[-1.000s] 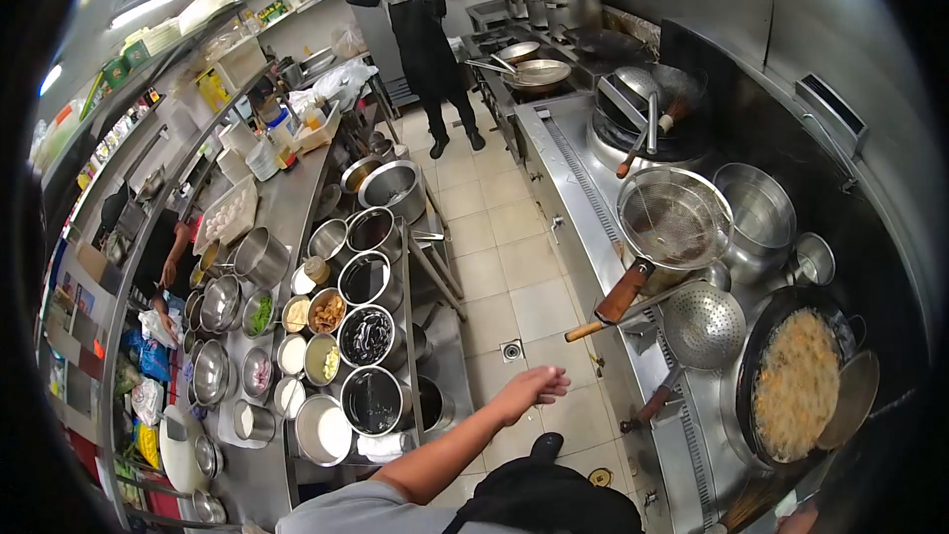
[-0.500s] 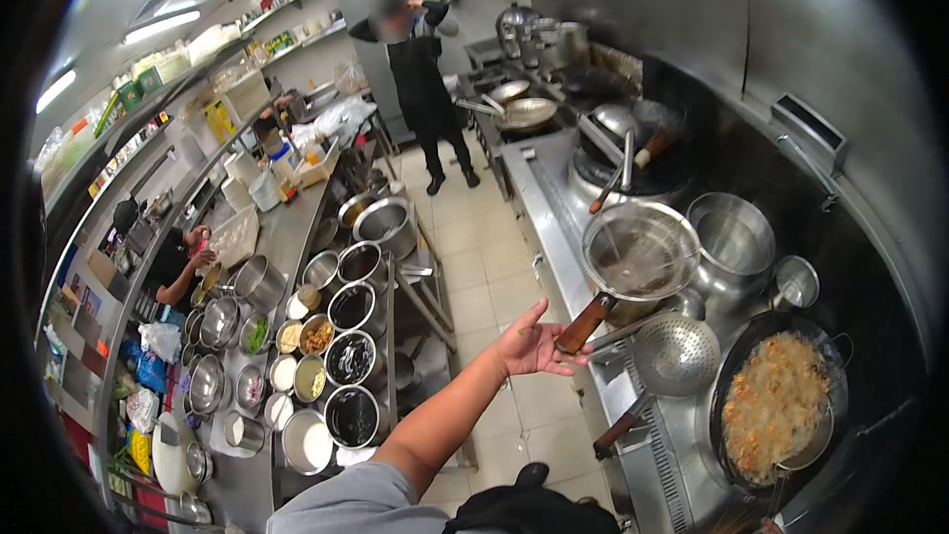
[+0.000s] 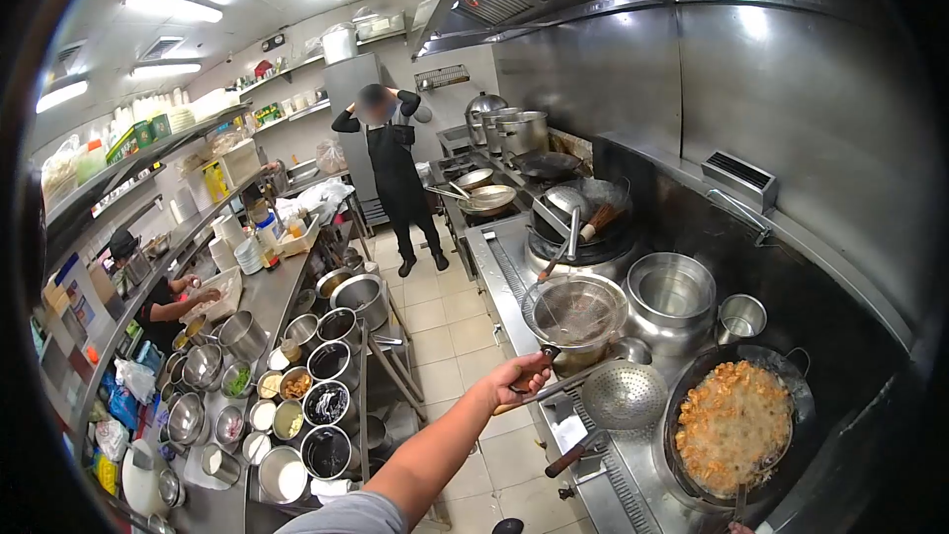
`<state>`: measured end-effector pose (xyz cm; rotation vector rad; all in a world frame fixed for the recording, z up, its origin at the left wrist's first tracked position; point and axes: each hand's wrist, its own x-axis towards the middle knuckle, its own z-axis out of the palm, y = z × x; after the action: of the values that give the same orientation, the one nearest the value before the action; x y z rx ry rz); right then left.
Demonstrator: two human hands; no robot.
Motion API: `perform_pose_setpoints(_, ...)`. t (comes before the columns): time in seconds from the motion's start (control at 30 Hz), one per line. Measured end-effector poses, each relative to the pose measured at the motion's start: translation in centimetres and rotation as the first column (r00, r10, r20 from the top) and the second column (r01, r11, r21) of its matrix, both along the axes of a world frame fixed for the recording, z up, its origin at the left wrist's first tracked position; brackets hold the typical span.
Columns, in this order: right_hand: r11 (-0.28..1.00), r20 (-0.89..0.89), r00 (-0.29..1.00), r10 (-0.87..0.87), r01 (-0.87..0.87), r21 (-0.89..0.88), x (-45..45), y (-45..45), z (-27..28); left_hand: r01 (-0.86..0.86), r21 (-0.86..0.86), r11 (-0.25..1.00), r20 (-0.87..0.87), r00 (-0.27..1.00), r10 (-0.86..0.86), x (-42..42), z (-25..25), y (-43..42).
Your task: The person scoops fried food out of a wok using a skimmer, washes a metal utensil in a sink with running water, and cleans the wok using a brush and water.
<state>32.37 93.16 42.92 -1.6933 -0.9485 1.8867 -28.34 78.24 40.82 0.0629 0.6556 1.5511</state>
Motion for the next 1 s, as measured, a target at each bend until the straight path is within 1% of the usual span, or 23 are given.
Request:
perform_pose_setpoints(0.07,0.999,-0.079,0.997,0.009,-0.013,-0.044,-0.2,-0.3,-0.7,-0.02,-0.029,0.999,-0.008,1.0,0.019,1.0,1.8,-0.7)
perform_pose_setpoints(0.1,0.997,-0.064,0.998,-0.027,0.023,-0.071,-0.7,-0.2,-1.2,-0.111,-0.099,0.989,-0.043,0.993,0.107,1.8,3.0,-0.5)
perform_pose_setpoints(0.13,0.998,-0.054,0.998,-0.013,0.01,-0.066,-0.8,-0.2,-1.3,-0.199,-0.166,0.966,-0.076,0.979,0.189,2.5,3.5,-0.6)
perform_pose_setpoints(0.2,0.998,-0.084,0.996,-0.026,0.021,-0.058,-1.9,-1.5,-0.3,-0.17,-0.154,0.973,-0.073,0.984,0.16,2.3,3.1,-0.9)
perform_pose_setpoints(0.23,0.997,-0.121,0.992,0.021,-0.03,-0.074,-2.5,-1.6,-0.3,-0.137,-0.137,0.981,-0.096,0.988,0.125,2.0,2.7,-0.8)
perform_pose_setpoints(0.27,0.997,-0.126,0.992,0.027,-0.036,-0.065,-2.7,-1.2,-0.9,-0.106,-0.122,0.987,-0.121,0.988,0.091,1.6,2.2,-0.8)
perform_pose_setpoints(0.33,0.993,-0.025,0.999,0.043,-0.045,-0.107,-2.9,-0.6,-3.0,-0.101,-0.094,0.99,-0.133,0.987,0.088,1.4,2.1,-0.8)
perform_pose_setpoints(0.37,0.996,-0.057,0.997,-0.045,0.041,-0.081,-3.4,-0.8,-3.6,-0.112,-0.112,0.987,-0.129,0.987,0.098,1.6,2.4,-0.9)
perform_pose_setpoints(0.4,0.996,-0.058,0.997,-0.047,0.042,-0.077,-4.4,-1.3,-3.2,-0.121,-0.127,0.985,-0.124,0.987,0.105,2.0,2.8,-0.9)
perform_pose_setpoints(0.47,0.998,0.044,0.998,-0.051,0.049,0.041,-6.1,-2.3,-2.1,-0.135,-0.151,0.979,-0.125,0.985,0.117,2.4,2.8,-0.6)
perform_pose_setpoints(0.5,1.0,-0.015,1.0,-0.021,0.021,-0.004,-6.7,-1.7,-3.1,-0.133,-0.151,0.979,-0.132,0.985,0.113,2.4,2.6,-0.5)
perform_pose_setpoints(0.53,1.0,-0.022,0.999,-0.028,0.028,-0.005,-7.0,-1.5,-4.0,-0.134,-0.157,0.978,-0.145,0.983,0.112,2.4,3.0,-0.7)
perform_pose_setpoints(0.6,0.996,0.06,0.998,-0.03,0.035,-0.078,-7.0,-1.0,-6.3,-0.132,-0.162,0.978,-0.164,0.981,0.105,2.3,3.0,-1.2)
perform_pose_setpoints(0.63,0.992,-0.028,0.995,-0.094,0.091,-0.086,-6.5,-0.4,-7.7,-0.129,-0.141,0.982,-0.159,0.982,0.106,1.8,2.3,-1.0)
perform_pose_setpoints(0.67,0.991,-0.031,0.994,-0.102,0.099,-0.092,-6.0,-0.6,-7.7,-0.118,-0.122,0.985,-0.149,0.984,0.1,1.6,1.7,-0.6)
perform_pose_setpoints(0.73,0.994,-0.093,0.995,-0.038,0.028,-0.107,-4.7,-1.4,-5.1,-0.116,-0.134,0.984,-0.166,0.982,0.093,1.2,1.5,-0.6)
perform_pose_setpoints(0.77,0.992,-0.037,0.999,0.016,-0.021,-0.127,-4.8,-1.5,-3.9,-0.069,-0.098,0.993,-0.116,0.992,0.057,0.7,1.5,-0.7)
perform_pose_setpoints(0.8,0.991,-0.034,0.999,0.006,-0.01,-0.133,-5.4,-1.5,-3.2,-0.024,-0.063,0.998,-0.066,0.998,0.02,0.5,1.8,-0.9)
perform_pose_setpoints(0.83,0.993,-0.046,0.998,-0.029,0.024,-0.114,-6.4,-1.5,-3.0,-0.026,-0.083,0.996,-0.019,1.0,0.025,0.6,2.2,-0.9)
perform_pose_setpoints(0.9,0.992,-0.042,0.996,-0.077,0.072,-0.106,-7.5,-2.0,-3.2,-0.043,-0.098,0.994,-0.018,0.999,0.041,0.6,1.3,-0.7)
perform_pose_setpoints(0.93,0.988,-0.114,0.987,-0.113,0.1,-0.114,-8.0,-2.1,-3.4,-0.063,-0.093,0.994,-0.032,0.998,0.061,0.4,1.0,0.0)
perform_pose_setpoints(0.97,0.983,-0.188,0.968,-0.164,0.145,-0.113,-7.8,-2.3,-2.7,-0.059,-0.095,0.994,-0.128,0.991,0.047,-0.1,0.2,0.9)
perform_pose_setpoints(1.0,0.979,-0.241,0.957,-0.164,0.129,-0.155,-7.8,-3.5,0.0,0.016,-0.039,0.999,-0.071,0.997,-0.018,0.0,0.7,1.4)
